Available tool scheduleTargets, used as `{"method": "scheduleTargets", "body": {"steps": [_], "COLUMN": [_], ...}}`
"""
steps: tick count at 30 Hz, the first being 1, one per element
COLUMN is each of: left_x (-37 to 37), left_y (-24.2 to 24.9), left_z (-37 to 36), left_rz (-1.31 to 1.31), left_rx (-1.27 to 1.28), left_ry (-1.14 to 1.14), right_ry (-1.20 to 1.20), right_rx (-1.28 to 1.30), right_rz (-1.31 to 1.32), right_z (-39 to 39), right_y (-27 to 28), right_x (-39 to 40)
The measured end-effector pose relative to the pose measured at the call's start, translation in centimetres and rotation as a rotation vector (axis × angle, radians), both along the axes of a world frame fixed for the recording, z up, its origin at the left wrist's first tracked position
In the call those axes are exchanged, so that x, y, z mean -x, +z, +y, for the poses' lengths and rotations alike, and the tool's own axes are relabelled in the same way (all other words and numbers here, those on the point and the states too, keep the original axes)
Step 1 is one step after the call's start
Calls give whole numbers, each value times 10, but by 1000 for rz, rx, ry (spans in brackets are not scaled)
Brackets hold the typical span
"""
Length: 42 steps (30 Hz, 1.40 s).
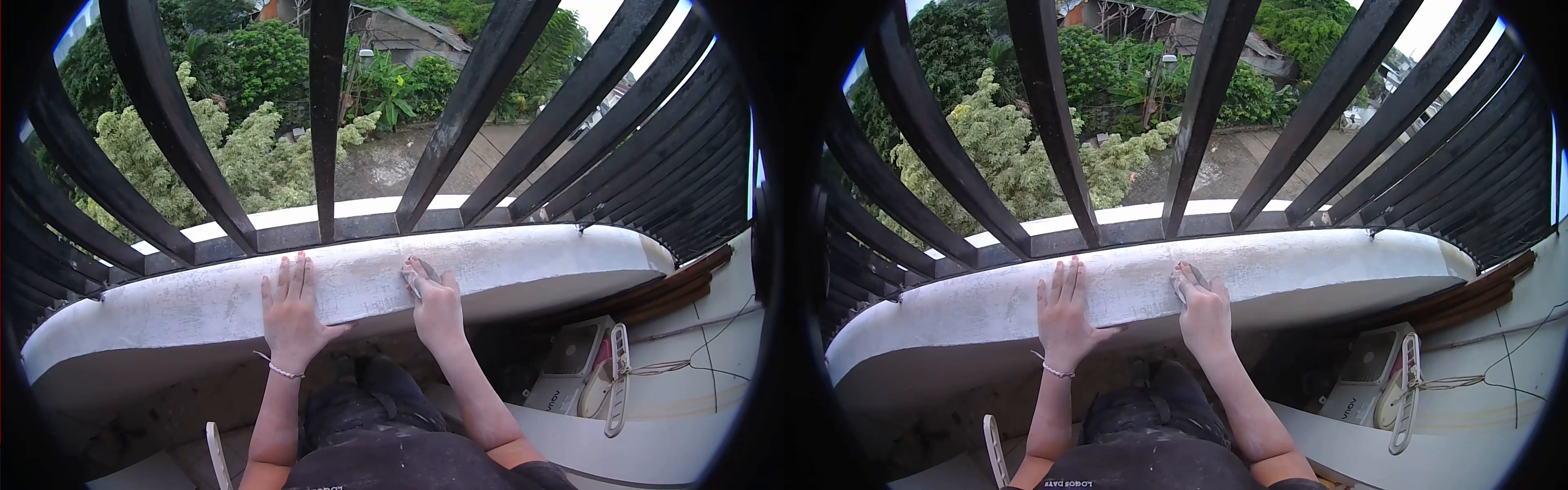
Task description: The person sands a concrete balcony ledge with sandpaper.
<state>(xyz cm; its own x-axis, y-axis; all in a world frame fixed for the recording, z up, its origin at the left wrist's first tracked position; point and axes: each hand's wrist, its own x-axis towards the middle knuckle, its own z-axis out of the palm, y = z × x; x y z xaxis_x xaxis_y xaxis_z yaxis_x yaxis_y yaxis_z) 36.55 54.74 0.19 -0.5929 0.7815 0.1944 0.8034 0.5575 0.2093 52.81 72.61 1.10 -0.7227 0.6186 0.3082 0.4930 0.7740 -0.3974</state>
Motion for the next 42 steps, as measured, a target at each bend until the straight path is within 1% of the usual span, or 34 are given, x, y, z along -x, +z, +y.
{"method": "scheduleTargets", "body": {"steps": [3, 6, 10, 13, 17, 20, 22, 24, 26, 29, 32, 35, 38, 41, 42], "left_x": [3, 0, 2, 0, 0, 0, 3, 0, 0, -1, -2, -3, -3, -8, -10], "left_y": [2, 2, 3, 1, -1, 0, 1, -2, -2, -3, -5, 1, -4, -1, -1], "left_z": [2, 3, 3, 3, 3, 3, 4, 3, 4, 4, 3, 4, 4, 4, 3], "left_rz": [41, 36, 46, 54, 67, 45, 48, 38, 35, 56, 62, 37, 73, 58, 50], "left_rx": [13, 7, 9, 22, 8, 12, 14, 23, 31, 12, 14, 54, 46, 48, 49], "left_ry": [-4, 6, -9, 3, 11, 17, 16, 23, 27, 35, 41, 49, 58, 73, 79], "right_ry": [-34, -75, -52, -59, -60, -21, -7, 13, 27, 23, 39, 86, 87, 94, 101], "right_rx": [-51, -72, -120, -84, -147, -181, -192, -209, -239, -214, -271, -285, -239, -157, -179], "right_rz": [-24, -265, -15, -31, -302, -84, -67, -69, -70, -254, -82, -99, -157, -373, -303], "right_z": [10, 18, 7, 2, 25, 20, 8, 9, 19, 24, 17, 13, 24, 31, 30], "right_y": [4, 19, 0, 0, 25, -1, -4, -5, -3, 9, -5, -11, -3, 29, 21], "right_x": [25, 54, 14, 7, 47, 26, 9, 6, 21, 44, 21, 3, 24, 43, 39]}}
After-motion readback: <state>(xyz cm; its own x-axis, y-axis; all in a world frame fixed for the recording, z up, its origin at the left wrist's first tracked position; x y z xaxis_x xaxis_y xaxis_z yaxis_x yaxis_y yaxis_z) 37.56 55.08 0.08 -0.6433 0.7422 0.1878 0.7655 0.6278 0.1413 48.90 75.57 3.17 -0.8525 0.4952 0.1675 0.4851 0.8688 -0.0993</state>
